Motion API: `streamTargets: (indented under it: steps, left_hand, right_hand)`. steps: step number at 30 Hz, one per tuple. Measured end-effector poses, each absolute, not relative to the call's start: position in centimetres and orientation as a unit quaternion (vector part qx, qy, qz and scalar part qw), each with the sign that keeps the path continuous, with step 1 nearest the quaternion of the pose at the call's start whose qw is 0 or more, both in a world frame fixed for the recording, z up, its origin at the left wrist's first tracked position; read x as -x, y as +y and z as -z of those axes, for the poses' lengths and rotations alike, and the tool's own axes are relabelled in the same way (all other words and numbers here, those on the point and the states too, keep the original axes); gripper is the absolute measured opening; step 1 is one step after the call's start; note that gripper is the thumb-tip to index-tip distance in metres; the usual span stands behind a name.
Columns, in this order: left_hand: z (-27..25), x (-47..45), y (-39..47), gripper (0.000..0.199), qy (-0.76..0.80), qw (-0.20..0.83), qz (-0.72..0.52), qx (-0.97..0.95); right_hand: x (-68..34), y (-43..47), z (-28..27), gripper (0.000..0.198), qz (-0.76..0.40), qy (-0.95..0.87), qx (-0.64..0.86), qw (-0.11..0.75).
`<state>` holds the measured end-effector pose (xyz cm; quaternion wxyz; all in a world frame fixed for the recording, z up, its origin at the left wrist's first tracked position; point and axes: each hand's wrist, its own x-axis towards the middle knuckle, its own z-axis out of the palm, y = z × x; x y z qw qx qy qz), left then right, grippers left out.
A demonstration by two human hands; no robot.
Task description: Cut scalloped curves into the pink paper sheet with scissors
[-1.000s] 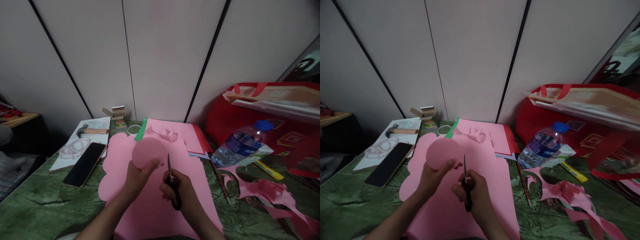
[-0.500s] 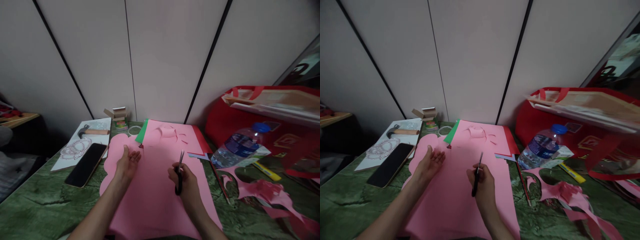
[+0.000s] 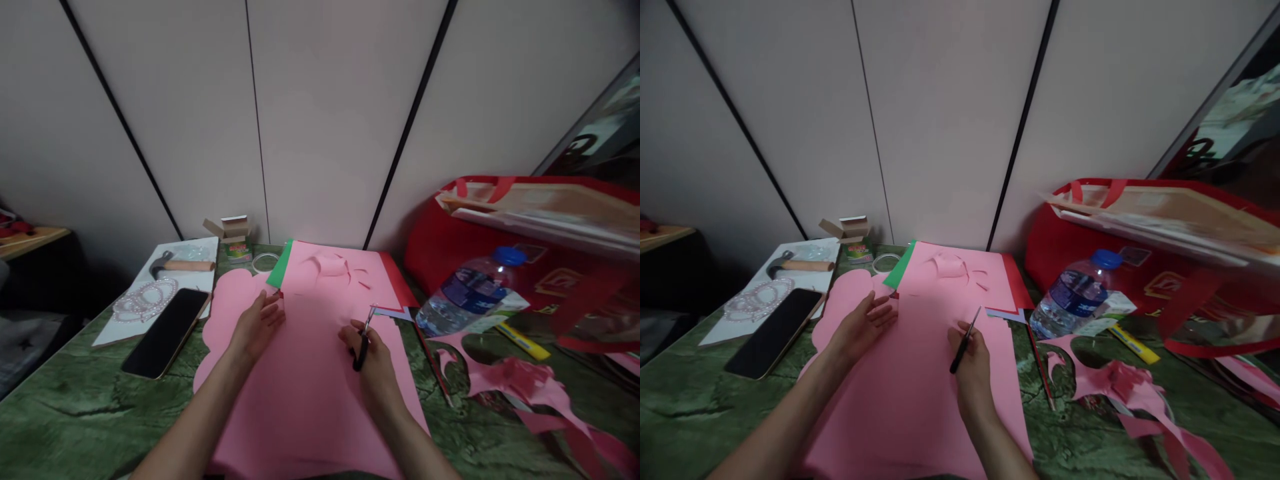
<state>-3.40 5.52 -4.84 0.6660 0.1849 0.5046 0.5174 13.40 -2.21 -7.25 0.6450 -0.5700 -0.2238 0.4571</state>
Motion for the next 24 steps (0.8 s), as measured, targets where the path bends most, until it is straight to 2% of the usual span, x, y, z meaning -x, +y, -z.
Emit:
streamTargets:
  steps: [7, 14, 18, 24]
  left_hand:
    - [4.7, 3.1, 5.3, 0.019, 0.482, 0.7, -0.459, -0.261]
    - [5.2, 1.0, 3.4, 0.024, 0.412, 0.715, -0.374, -0.424]
    - [5.0, 0.3, 2.9, 0.028, 0.396, 0.692, -0.434, -0.42]
    - [3.2, -0.4, 1.7, 0.036, 0.365, 0.723, -0.477, -0.341]
  right_hand:
    - [-13.9, -1.5, 8.0, 0.047, -0.499, -0.177, 0.529, 0.664]
    - [-13.9, -1.6, 8.0, 0.048, -0.503, -0.194, 0.521, 0.661]
    - [-13.4, -2.2, 7.8, 0.041, -0.488, -0.213, 0.529, 0.661]
    - [-12.9, -2.5, 6.8, 0.036, -0.51, -0.191, 0.503, 0.671]
